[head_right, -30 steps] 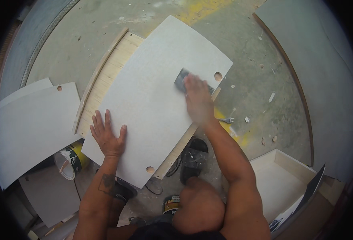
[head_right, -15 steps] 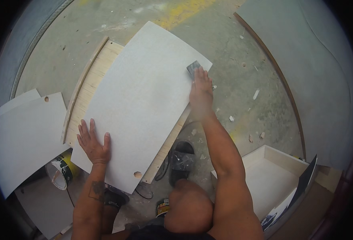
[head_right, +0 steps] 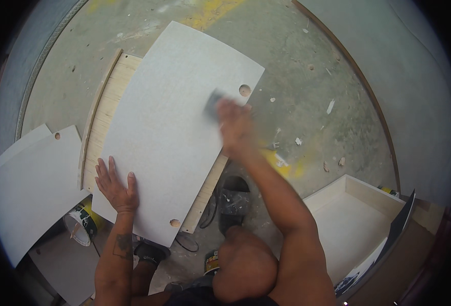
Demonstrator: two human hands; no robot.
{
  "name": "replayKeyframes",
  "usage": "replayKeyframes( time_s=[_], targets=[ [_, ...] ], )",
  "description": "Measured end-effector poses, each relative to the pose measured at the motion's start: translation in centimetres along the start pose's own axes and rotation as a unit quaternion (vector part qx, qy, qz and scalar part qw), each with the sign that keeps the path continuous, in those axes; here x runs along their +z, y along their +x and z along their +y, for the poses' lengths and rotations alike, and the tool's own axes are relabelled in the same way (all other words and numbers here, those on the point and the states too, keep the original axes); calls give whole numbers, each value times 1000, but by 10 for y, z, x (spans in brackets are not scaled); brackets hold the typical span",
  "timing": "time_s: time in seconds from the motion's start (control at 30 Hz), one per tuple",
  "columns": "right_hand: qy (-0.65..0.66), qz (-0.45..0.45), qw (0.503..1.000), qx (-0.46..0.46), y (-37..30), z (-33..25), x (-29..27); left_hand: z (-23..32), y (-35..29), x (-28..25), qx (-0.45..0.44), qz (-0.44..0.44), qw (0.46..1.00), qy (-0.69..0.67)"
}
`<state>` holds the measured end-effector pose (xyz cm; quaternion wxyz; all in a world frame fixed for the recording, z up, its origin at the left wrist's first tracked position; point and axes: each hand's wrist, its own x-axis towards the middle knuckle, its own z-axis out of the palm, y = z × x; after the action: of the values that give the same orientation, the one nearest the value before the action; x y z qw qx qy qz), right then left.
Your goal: The user is applying a substance (likely putty or filler) to a wooden panel and then sanding it down manually with sandpaper.
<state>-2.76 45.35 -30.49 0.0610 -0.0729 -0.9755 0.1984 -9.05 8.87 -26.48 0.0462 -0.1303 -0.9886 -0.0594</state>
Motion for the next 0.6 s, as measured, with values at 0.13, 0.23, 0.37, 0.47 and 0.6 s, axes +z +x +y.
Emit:
replayKeyframes(
  time_s=[0.13,0.23,0.37,0.47,0.6],
  targets=[
    [-76,19,993,91,21,-13,1,2,1,-2,0,6,1000,-4],
    [-40,-157,987,-5,-17,-65,12,3,1,-3,3,3,1000,0],
    [-17,-49,997,56,-14,-47,8,4,2,-4,2,-1,1000,0],
    [-79,59,980,174,56,21,-3,4,1,-5,1,-3,1000,2],
    [-89,92,970,209,111,54,-6,4,1,-7,6,-3,1000,2]
  ],
)
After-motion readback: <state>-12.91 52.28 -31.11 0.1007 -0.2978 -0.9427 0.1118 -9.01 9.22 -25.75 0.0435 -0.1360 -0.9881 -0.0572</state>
